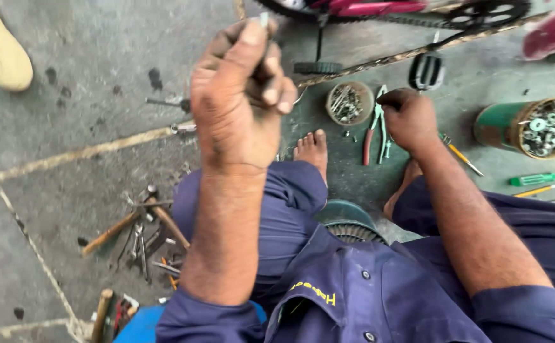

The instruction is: Repairing and assembling parts of a child's bicycle.

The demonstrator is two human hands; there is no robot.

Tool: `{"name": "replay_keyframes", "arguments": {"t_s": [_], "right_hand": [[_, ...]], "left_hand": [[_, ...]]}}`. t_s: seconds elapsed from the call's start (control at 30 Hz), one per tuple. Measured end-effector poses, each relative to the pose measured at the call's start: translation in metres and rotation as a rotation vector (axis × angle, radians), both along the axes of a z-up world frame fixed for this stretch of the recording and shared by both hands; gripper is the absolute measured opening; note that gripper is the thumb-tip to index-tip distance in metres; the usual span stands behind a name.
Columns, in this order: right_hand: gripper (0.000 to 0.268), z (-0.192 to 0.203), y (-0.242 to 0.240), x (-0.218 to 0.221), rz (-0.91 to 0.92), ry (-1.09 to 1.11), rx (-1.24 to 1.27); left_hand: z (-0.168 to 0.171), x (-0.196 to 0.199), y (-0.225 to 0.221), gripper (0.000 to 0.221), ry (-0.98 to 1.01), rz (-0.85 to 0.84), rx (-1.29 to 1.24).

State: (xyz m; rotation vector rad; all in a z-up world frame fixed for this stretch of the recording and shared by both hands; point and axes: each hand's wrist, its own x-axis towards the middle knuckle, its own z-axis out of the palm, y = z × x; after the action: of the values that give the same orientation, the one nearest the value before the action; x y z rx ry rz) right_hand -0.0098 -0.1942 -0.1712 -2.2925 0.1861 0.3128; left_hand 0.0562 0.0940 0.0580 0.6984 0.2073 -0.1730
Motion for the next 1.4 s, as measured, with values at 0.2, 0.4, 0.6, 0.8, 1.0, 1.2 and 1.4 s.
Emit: {"name": "replay_keyframes", "arguments": {"t_s": [0.2,0.4,0.6,0.8,1.0,1.2,1.4], "right_hand": [[0.035,-0.025,0.057,0.018,0.247,0.084,-0.089],[0.046,-0.046,0.071,0.045,0.439,0.509,-0.205],[0.047,-0.039,0.021,0.034,0.078,0.28,0.097],[0.036,-0.024,0.029,0.046,0.069,0.386,0.012],[0.035,-0.062,0.057,0.043,0.461,0.418,-0.172],[0.031,-0.02,0.025,0.049,0.137,0.255,-0.126],[0.02,-0.026,-0.001,0.039,-0.028,0.175,-0.15]], "left_hand": [[0.001,-0.002,-0.006,0.016,0.028,-0.01,0.019],[0.007,-0.002,-0.002,0.017,0.055,0.012,-0.013],[0.016,-0.003,0.006,0.018,0.112,0.041,-0.035],[0.02,-0.004,0.006,0.018,0.105,0.026,-0.041],[0.018,-0.006,0.01,0.018,0.093,0.022,-0.015],[0.02,-0.004,0.011,0.02,0.116,0.039,-0.003],[0.019,-0.005,0.01,0.019,0.11,0.023,-0.003]]}}
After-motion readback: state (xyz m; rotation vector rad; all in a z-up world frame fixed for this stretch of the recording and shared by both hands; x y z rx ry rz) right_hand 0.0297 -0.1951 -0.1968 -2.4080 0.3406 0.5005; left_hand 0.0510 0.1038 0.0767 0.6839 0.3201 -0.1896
